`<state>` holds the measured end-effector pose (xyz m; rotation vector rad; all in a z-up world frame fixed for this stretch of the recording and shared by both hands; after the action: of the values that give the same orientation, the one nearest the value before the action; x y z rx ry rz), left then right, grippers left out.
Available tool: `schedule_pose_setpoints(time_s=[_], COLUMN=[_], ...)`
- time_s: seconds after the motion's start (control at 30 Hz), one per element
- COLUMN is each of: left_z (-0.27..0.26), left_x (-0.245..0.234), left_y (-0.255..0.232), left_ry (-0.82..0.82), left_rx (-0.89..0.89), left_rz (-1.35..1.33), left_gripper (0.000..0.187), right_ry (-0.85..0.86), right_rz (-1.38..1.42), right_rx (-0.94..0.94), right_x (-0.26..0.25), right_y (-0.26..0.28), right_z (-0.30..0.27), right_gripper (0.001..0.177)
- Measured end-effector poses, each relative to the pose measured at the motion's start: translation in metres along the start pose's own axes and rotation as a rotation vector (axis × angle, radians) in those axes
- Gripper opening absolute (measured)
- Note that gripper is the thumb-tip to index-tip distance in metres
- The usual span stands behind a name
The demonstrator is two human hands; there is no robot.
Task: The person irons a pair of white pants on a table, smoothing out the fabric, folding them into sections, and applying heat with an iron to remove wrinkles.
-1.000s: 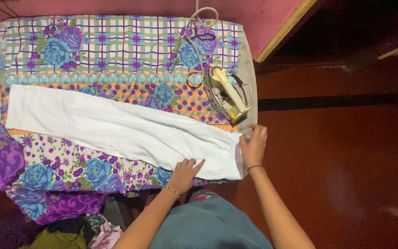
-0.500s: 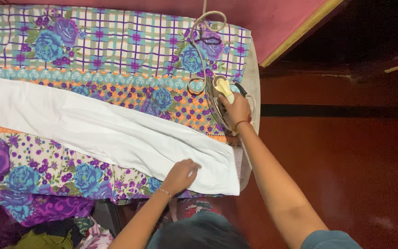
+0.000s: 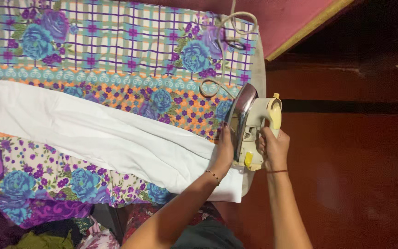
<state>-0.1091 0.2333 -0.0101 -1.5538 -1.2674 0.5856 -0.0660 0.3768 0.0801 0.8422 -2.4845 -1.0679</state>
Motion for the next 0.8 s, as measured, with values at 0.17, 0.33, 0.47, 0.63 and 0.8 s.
schedule_pose_setpoints(time_s=[0.17,0.33,0.47,0.63,0.8], left_z=[-0.007,0.000,-0.007,-0.005,-0.019], left_x=[-0.005,-0.004,-0.025,-0.071,-0.119], left_y=[0.013,0.048,0.034,-0.018,-0.016], left_ry=[0.021,0.164,0.142,0.180,0.107], left_rx=[-0.328,-0.461,-0.388,0.299,0.039], left_rz=[-0.186,-0.382,-0.181,0.558,0.512], left_gripper=[0.079,0.082,0.069,0.056,0.049], right_ry=[-0.018,-0.060,-0.052,-0.035,-0.131], right_rz=[-0.009,-0.046,-0.060,-0.198,-0.985], right_rx=[-0.026,-0.014,-0.037,-0.111,-0.500], right_x=[-0.008,-0.012,-0.007,0.019,0.056], right_y=[0.003,-0.001,-0.004,0.001,0.029], right_z=[-0.010,-0.008,-0.005,0.015,0.051], right_gripper=[0.023,0.024,0.020,0.013,0.030])
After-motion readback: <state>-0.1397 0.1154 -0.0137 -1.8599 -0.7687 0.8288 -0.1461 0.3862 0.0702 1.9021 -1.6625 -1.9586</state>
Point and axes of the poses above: each hand's wrist, its own z-axis towards the middle knuckle, its own x-axis out of the palm, y = z × x, the point moved 5 cm from there along z, towards the middle knuckle, and after that the axes turned 10 degrees about x, right-handed, at the moved point
